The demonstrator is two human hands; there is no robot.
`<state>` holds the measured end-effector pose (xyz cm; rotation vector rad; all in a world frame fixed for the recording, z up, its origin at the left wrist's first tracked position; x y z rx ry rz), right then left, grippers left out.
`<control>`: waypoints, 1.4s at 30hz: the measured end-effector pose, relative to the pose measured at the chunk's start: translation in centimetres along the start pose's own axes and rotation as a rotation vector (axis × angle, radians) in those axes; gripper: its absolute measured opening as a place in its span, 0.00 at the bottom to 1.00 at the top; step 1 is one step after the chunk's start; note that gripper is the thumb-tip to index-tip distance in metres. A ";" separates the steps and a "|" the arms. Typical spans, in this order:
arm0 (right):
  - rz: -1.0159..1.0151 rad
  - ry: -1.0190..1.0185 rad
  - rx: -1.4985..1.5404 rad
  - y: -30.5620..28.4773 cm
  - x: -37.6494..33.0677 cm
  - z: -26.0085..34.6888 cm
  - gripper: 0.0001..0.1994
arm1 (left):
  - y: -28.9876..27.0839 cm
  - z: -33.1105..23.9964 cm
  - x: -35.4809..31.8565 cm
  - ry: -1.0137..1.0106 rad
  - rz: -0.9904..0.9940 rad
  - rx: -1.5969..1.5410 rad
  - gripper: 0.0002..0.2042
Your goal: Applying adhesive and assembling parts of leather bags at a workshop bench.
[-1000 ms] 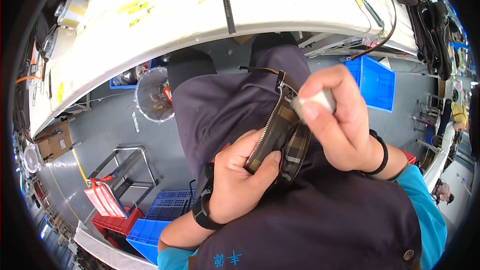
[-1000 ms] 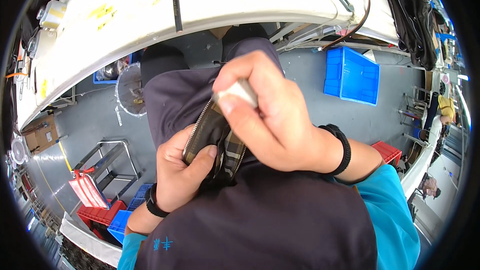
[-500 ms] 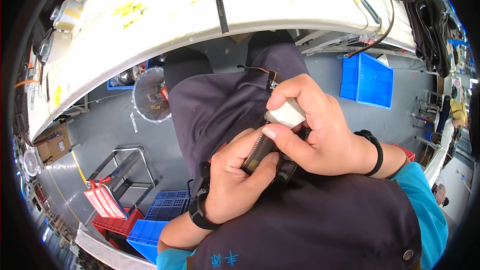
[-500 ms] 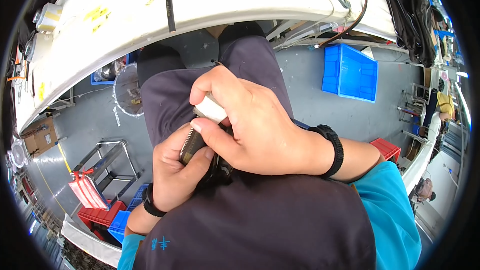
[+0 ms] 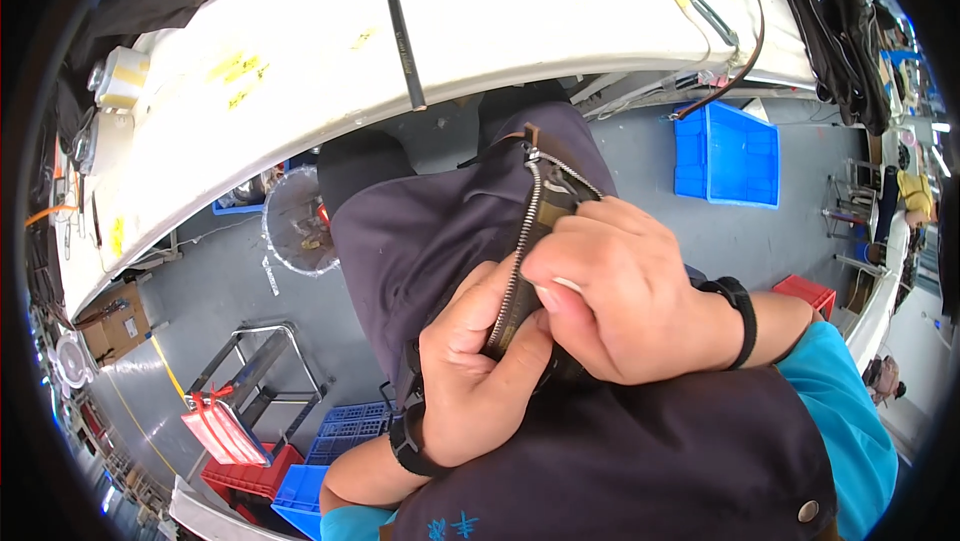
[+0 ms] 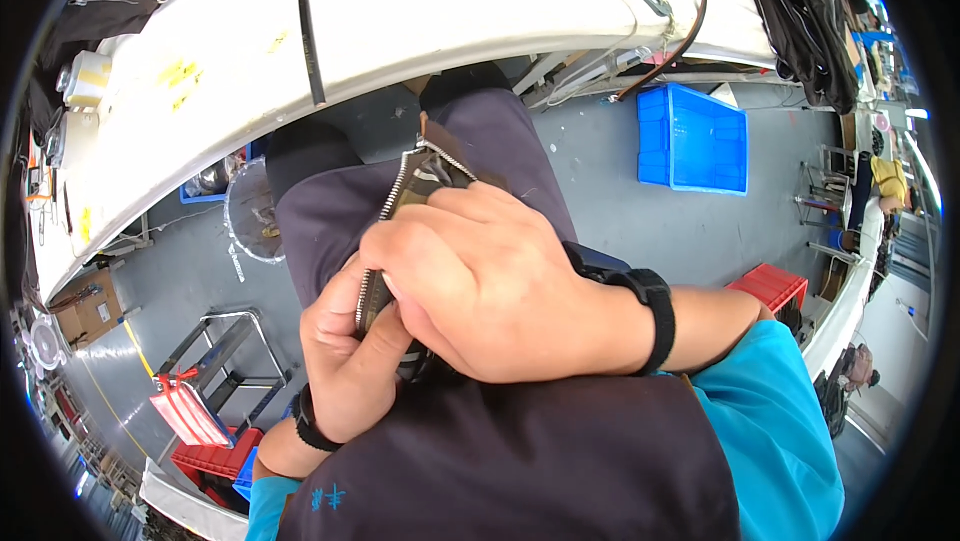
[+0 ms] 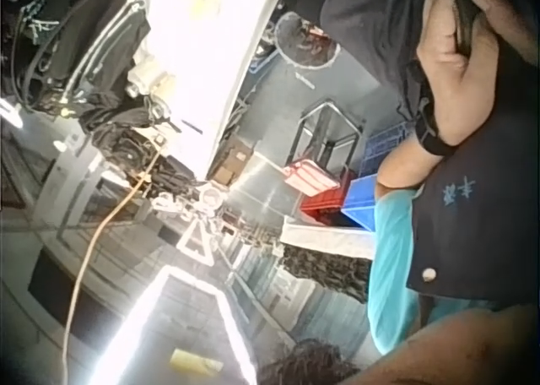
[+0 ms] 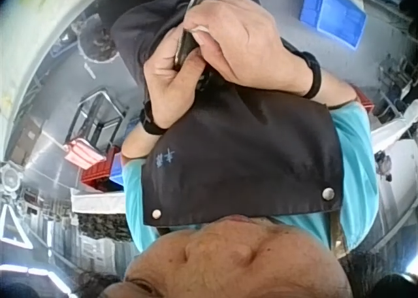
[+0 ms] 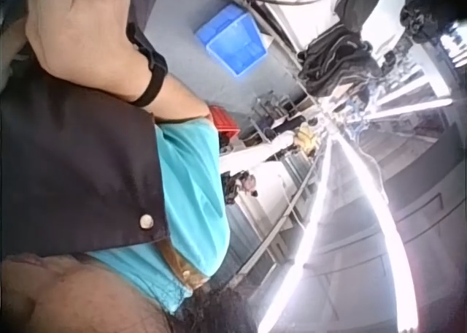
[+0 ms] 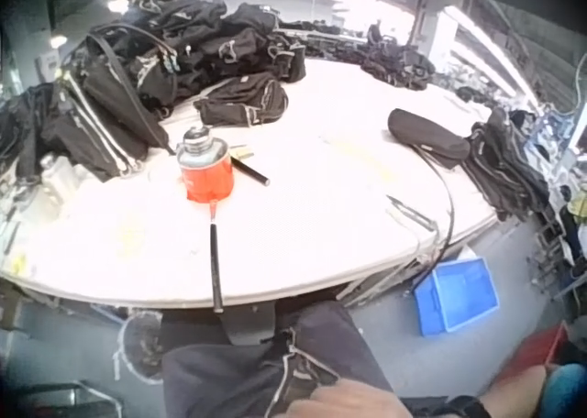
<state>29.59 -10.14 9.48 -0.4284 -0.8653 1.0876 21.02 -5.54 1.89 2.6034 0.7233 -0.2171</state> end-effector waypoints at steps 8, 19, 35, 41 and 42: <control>-0.093 0.086 0.035 1.1 0.6 -1.7 0.10 | -0.3 1.3 0.2 -0.076 -0.068 -0.030 0.21; -0.009 0.095 0.067 1.1 -0.1 -1.7 0.07 | 0.4 1.8 0.2 -0.063 -0.047 -0.061 0.17; 0.080 0.359 0.460 -1.1 -0.5 -4.8 0.08 | 0.7 1.4 0.1 -0.138 0.006 -0.128 0.20; 0.049 0.233 0.356 -1.1 -0.7 -3.6 0.14 | 0.8 1.2 0.3 -0.115 0.018 -0.121 0.20; 0.059 0.273 0.323 -1.0 -0.6 -3.8 0.14 | 0.8 1.1 0.3 -0.114 0.018 -0.120 0.20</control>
Point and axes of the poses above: each hand's wrist, its own x-axis towards the middle knuckle, its own y-axis out of the palm, z = x × y, the point moved 9 cm from there along x, towards the middle knuckle, and after that the axes turned 5 degrees about -x, right-handed, at the moved point
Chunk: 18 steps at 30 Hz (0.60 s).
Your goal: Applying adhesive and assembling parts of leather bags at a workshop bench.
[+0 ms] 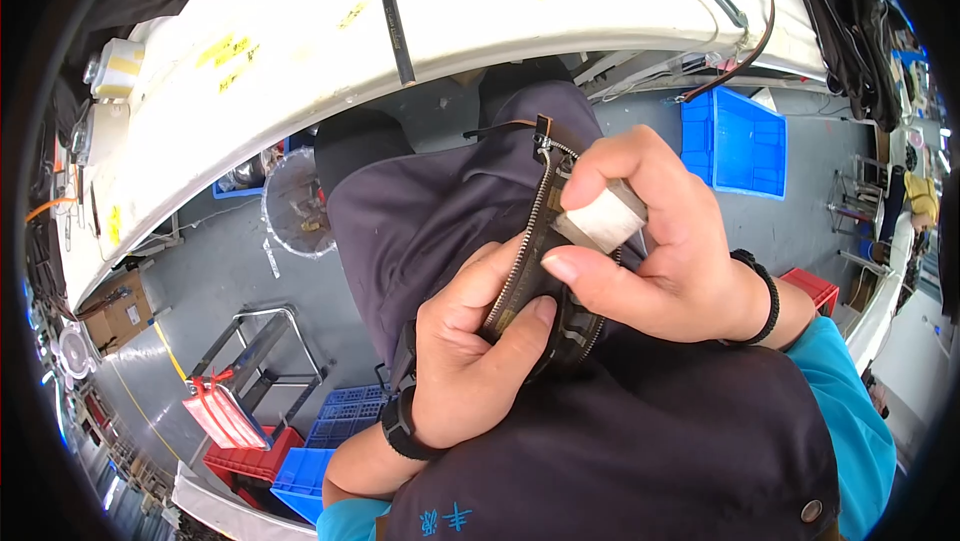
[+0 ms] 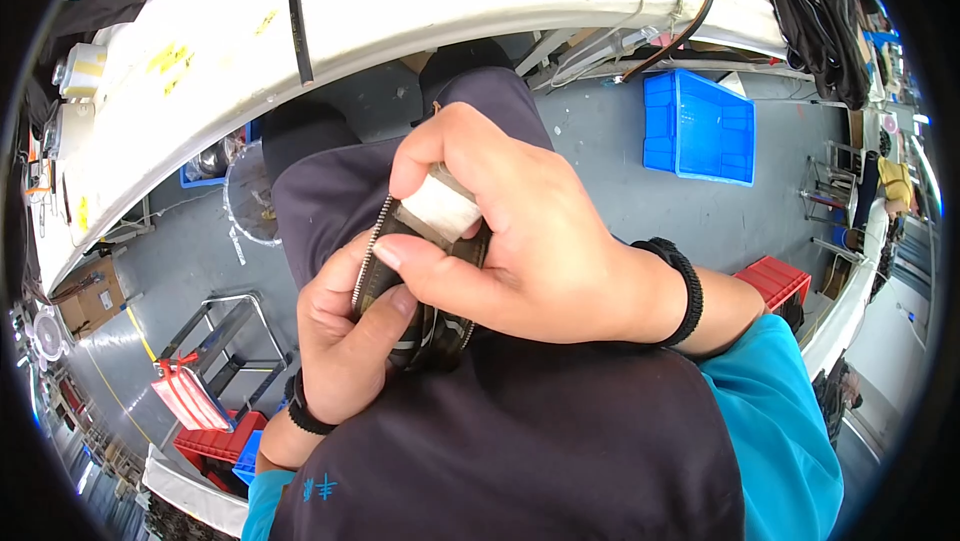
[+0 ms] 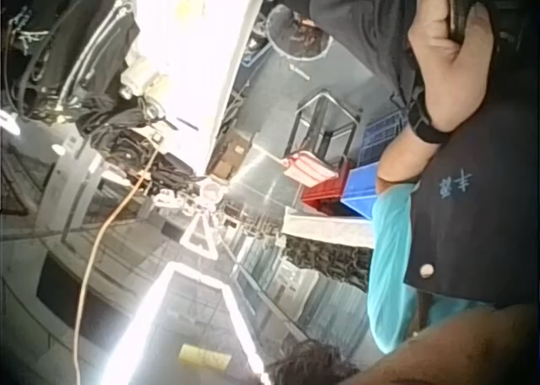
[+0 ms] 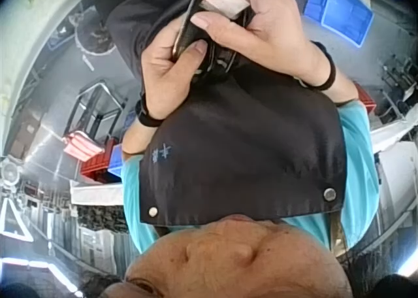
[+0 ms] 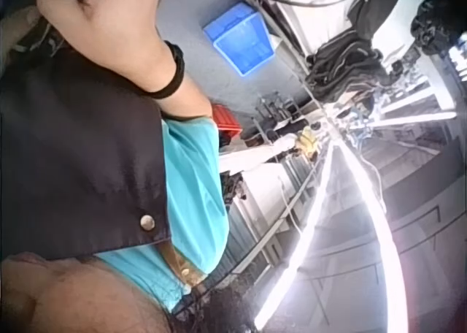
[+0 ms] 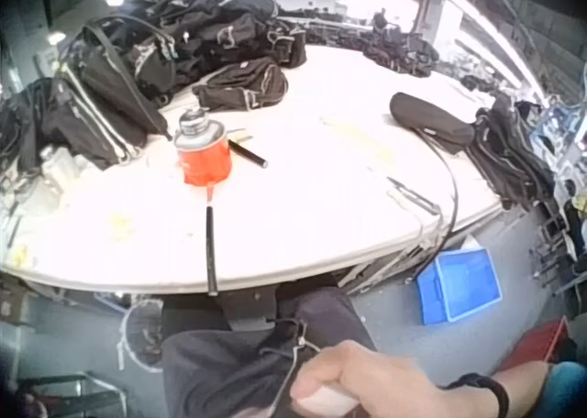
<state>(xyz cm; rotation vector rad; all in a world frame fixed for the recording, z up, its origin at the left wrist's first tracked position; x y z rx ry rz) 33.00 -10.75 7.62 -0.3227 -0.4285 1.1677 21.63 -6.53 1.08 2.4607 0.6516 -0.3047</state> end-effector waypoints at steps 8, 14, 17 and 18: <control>0.023 0.117 -0.005 0.7 -0.1 -0.8 0.15 | -0.2 0.2 -0.2 -0.001 0.001 0.028 0.21; 0.023 0.167 0.063 0.7 -0.2 -1.0 0.15 | 0.1 0.0 0.0 0.042 0.026 0.063 0.21; 0.021 0.187 0.016 0.7 -0.2 -1.1 0.15 | 0.0 0.1 -0.1 0.050 0.038 0.061 0.21; 0.015 0.160 0.018 0.6 -0.2 -1.0 0.15 | 0.1 0.1 -0.1 0.049 0.040 0.060 0.21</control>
Point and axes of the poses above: each hand's wrist, its own x-axis towards the middle knuckle, its own y-axis out of the palm, z = x × y, the point moved 9 cm from there along x, towards the middle knuckle, and after that the axes turned 5 degrees about -x, right-handed, at the moved point
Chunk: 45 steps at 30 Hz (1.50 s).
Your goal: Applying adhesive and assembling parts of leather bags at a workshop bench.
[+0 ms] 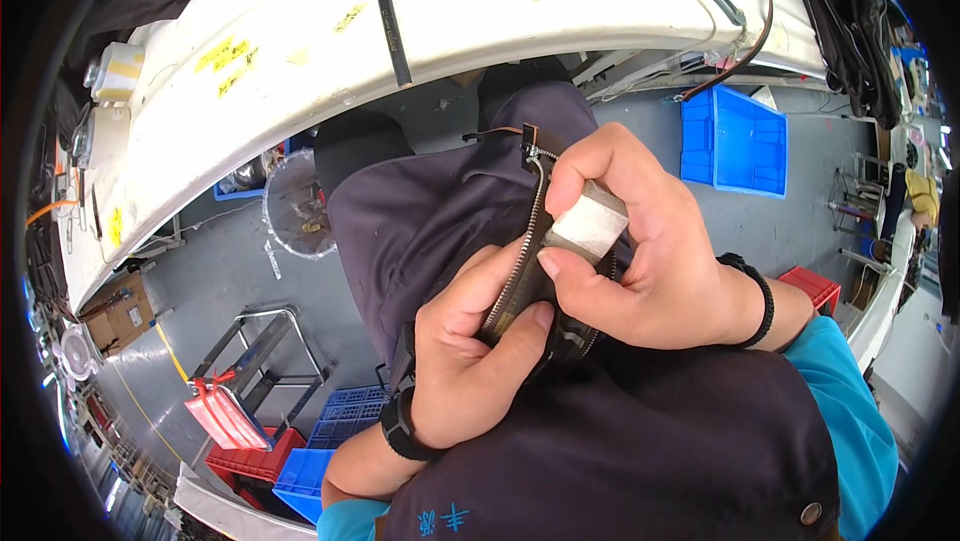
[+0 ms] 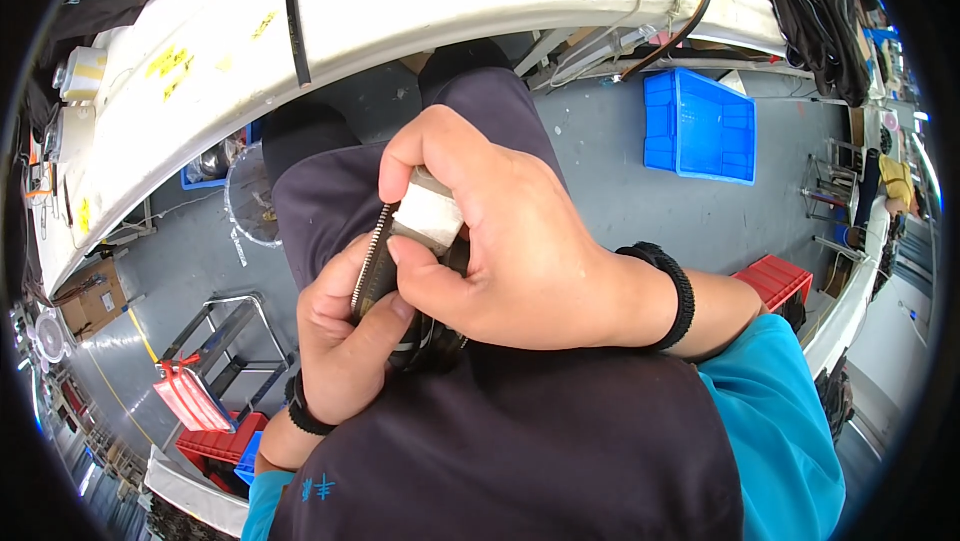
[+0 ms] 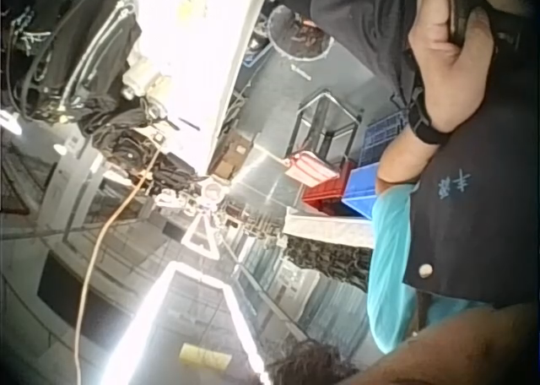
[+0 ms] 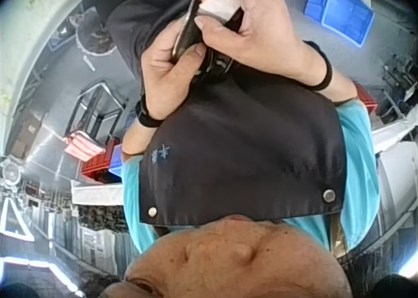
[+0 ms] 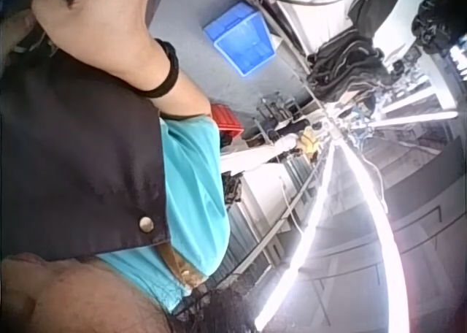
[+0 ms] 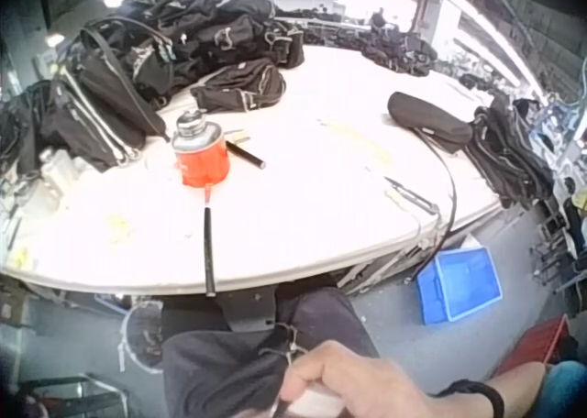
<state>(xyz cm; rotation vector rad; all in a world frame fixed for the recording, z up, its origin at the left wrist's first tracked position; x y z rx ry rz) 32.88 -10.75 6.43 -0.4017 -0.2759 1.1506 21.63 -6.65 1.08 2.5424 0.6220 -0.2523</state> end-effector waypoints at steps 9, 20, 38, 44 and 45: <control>-0.029 -0.012 0.064 0.1 -0.1 0.1 0.16 | 0.2 -0.5 0.1 0.021 0.014 0.050 0.22; -0.075 -0.077 0.086 -0.1 -0.4 0.5 0.17 | 0.1 -0.3 -0.1 0.004 0.028 0.014 0.22; -0.103 -0.133 -0.012 -0.1 -0.2 0.8 0.15 | -0.1 -0.5 -0.2 0.027 0.040 0.066 0.22; -0.021 -0.088 0.160 -0.1 -1.0 0.7 0.12 | -0.2 -0.3 0.0 -0.039 -0.017 -0.009 0.22; -0.038 -0.149 0.045 -0.2 -1.2 1.2 0.13 | -0.4 -0.3 0.0 -0.039 -0.018 -0.009 0.22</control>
Point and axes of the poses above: each hand's wrist, its own x-axis towards the middle knuckle, its own y-axis out of the palm, z = x × y, the point moved 9 cm from there along x, towards the middle knuckle, and after that the axes turned 5 degrees about -x, right-handed, at the moved point
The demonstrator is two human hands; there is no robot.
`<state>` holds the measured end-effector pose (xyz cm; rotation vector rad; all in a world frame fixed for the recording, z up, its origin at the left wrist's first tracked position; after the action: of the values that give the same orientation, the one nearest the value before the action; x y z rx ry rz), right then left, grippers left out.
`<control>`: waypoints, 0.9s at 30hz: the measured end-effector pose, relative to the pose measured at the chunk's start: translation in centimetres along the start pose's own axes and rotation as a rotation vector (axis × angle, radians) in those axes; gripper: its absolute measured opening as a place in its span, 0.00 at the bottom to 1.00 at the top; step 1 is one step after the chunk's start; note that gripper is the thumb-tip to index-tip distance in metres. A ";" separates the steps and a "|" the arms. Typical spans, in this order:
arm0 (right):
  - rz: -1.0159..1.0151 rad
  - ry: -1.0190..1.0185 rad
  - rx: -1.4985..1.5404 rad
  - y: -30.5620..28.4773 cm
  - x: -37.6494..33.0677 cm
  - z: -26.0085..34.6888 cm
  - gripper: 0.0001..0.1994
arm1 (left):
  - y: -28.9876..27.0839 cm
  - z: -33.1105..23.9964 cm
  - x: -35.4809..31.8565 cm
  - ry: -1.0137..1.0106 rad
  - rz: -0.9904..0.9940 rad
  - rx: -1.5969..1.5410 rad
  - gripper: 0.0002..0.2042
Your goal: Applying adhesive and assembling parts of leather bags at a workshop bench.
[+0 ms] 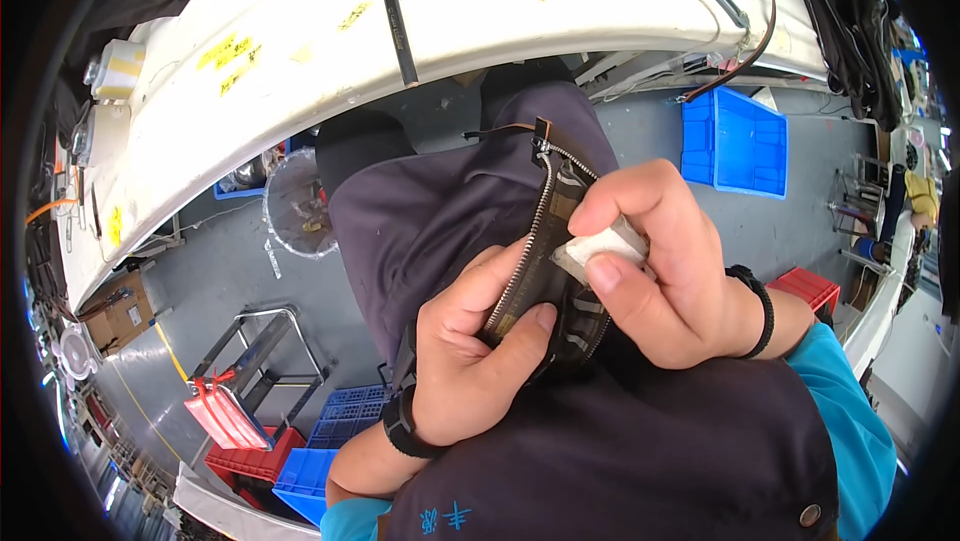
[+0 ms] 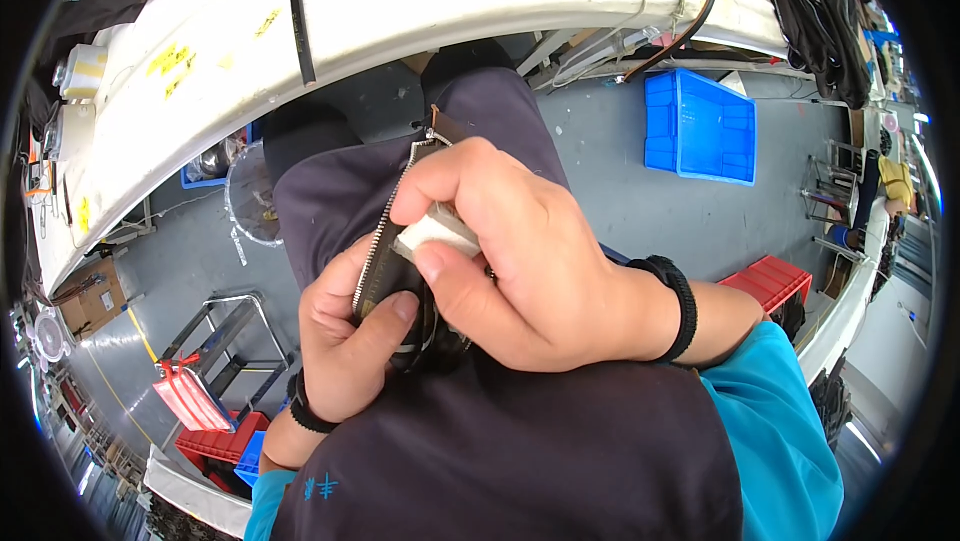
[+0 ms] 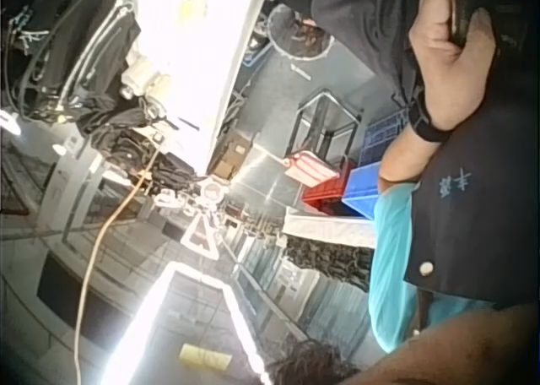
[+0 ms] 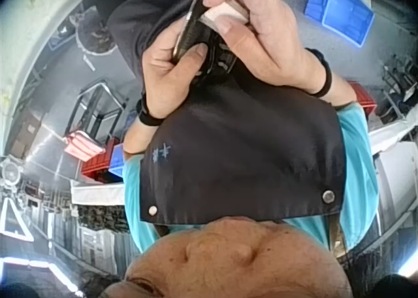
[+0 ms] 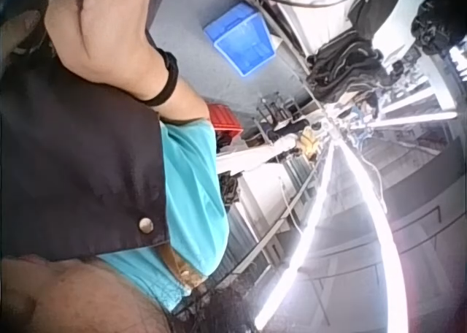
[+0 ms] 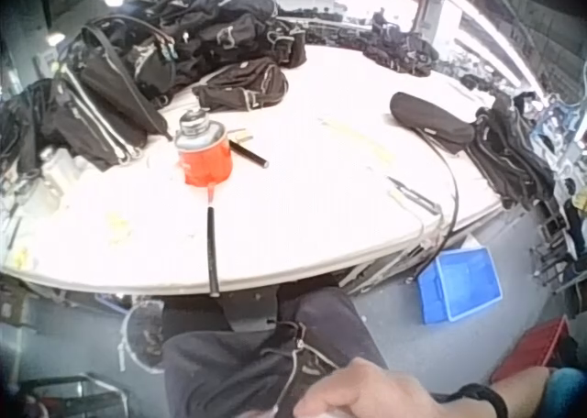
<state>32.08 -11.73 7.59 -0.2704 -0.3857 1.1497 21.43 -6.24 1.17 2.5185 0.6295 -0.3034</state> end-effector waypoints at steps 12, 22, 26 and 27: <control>-0.202 -0.359 -0.410 1.8 0.3 1.5 0.14 | 0.4 0.2 0.0 0.029 0.021 0.109 0.22; -0.041 -0.276 -0.403 2.3 -0.5 2.5 0.10 | 0.2 -0.1 -0.3 0.064 -0.021 0.168 0.20; -0.126 -0.334 -0.446 2.2 1.0 1.8 0.10 | -0.3 0.8 0.0 0.016 -0.033 0.029 0.19; -0.118 -0.282 -0.429 2.2 1.5 1.3 0.10 | 0.0 0.8 0.0 -0.010 -0.045 -0.054 0.19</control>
<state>30.25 -9.51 8.08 -0.4543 -0.8894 0.9823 21.36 -6.63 0.47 2.4528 0.6818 -0.3102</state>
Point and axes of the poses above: each hand's wrist, its own x-axis towards the middle knuckle, its own y-axis out of the palm, z = x × y, the point moved 9 cm from there along x, towards the middle knuckle, and after that the axes turned 5 degrees about -x, right-handed, at the moved point
